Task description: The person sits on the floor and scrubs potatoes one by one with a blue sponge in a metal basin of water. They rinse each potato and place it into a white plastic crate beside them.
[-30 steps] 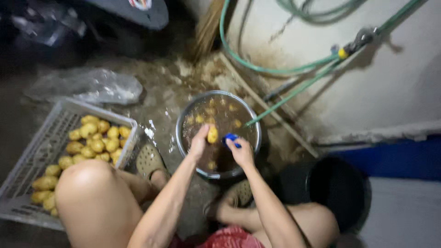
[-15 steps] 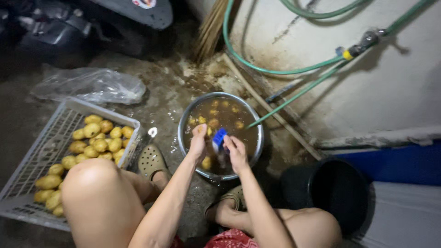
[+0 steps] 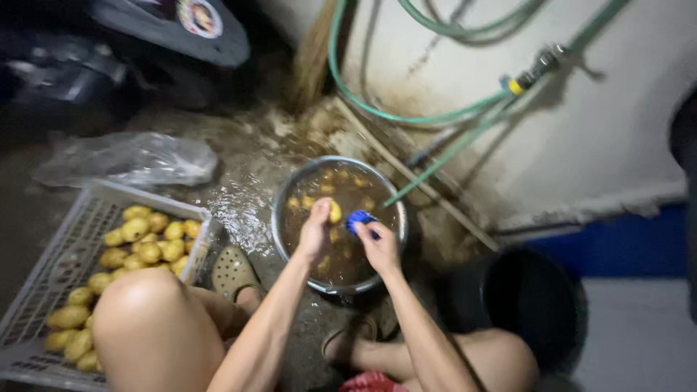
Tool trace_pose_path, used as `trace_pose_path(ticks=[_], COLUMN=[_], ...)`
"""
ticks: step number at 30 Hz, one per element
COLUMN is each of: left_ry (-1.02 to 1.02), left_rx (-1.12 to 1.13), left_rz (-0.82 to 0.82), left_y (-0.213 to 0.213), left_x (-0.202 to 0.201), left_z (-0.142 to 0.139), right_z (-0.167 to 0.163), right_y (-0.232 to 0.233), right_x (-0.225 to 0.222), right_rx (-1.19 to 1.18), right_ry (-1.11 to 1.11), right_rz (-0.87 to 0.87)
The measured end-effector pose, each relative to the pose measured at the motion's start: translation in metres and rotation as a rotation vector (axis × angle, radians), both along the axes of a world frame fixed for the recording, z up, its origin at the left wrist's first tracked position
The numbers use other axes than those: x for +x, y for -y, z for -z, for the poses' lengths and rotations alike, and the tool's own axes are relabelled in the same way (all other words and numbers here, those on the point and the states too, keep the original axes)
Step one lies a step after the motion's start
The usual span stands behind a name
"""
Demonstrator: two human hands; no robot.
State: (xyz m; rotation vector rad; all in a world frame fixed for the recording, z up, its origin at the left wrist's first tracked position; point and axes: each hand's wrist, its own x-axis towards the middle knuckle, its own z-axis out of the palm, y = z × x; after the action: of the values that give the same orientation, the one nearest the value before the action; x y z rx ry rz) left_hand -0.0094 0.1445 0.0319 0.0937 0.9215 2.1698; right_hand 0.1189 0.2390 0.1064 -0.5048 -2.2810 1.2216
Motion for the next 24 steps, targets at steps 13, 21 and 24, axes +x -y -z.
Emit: trace_pose_path(ticks=[13, 21, 24], left_ry=[0.166, 0.237, 0.235], left_rx=[0.113, 0.116, 0.038], left_rz=[0.072, -0.049, -0.069], left_y=[0.015, 0.024, 0.026], left_x=[0.001, -0.008, -0.003], left_z=[-0.002, 0.006, 0.007], right_z=[0.041, 0.049, 0.023], right_y=[-0.005, 0.004, 0.002], right_x=[0.004, -0.014, -0.015], right_rx=[0.582, -0.435, -0.489], right_ry=[0.745, 0.391, 0.122], right_rz=[0.176, -0.031, -0.125])
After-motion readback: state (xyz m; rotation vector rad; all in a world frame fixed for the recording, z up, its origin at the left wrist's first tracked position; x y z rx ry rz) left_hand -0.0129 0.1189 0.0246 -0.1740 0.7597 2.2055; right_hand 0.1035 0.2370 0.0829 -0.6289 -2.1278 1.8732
